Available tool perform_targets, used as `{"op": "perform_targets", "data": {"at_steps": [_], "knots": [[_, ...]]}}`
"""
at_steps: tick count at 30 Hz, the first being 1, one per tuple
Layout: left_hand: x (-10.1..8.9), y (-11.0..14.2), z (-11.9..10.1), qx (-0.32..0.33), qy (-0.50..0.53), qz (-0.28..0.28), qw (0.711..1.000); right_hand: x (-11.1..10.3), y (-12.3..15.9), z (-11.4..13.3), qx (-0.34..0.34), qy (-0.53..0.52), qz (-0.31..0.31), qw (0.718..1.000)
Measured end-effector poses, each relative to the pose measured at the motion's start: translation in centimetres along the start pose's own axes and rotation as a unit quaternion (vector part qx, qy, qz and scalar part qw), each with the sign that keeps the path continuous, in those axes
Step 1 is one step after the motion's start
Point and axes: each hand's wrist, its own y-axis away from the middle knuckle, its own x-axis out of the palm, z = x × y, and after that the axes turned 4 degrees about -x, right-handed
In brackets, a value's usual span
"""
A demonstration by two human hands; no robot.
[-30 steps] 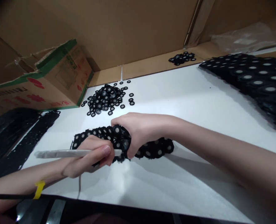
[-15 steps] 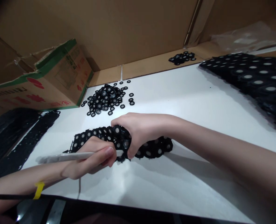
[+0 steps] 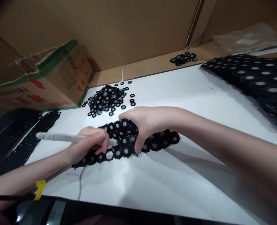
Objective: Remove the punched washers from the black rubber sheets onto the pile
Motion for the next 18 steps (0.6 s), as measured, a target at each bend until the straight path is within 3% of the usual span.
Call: {"op": "perform_targets", "data": {"at_steps": [3, 5, 10, 18], "knots": [[-1.1, -0.8, 0.9, 0.011, -0.014, -0.088, 0.996, -0.1, -0.4, -0.6, -0.023, 0.0, -0.041, 0.999], [-1.5, -1.2, 1.2, 0.006, -0.048, -0.114, 0.992, 0.4, -1.1, -1.1, -0.048, -0.027, -0.078, 0.995], [-1.4, -1.6, 1.1, -0.013, -0.107, -0.094, 0.99, 2.3, -2.6, -2.2, -0.076, -0.022, -0.154, 0.985], [-0.8, -1.7, 1.0, -0.004, -0.136, -0.091, 0.987, 2.8, -2.7, -2.3, -0.07, -0.049, -0.176, 0.981]]}}
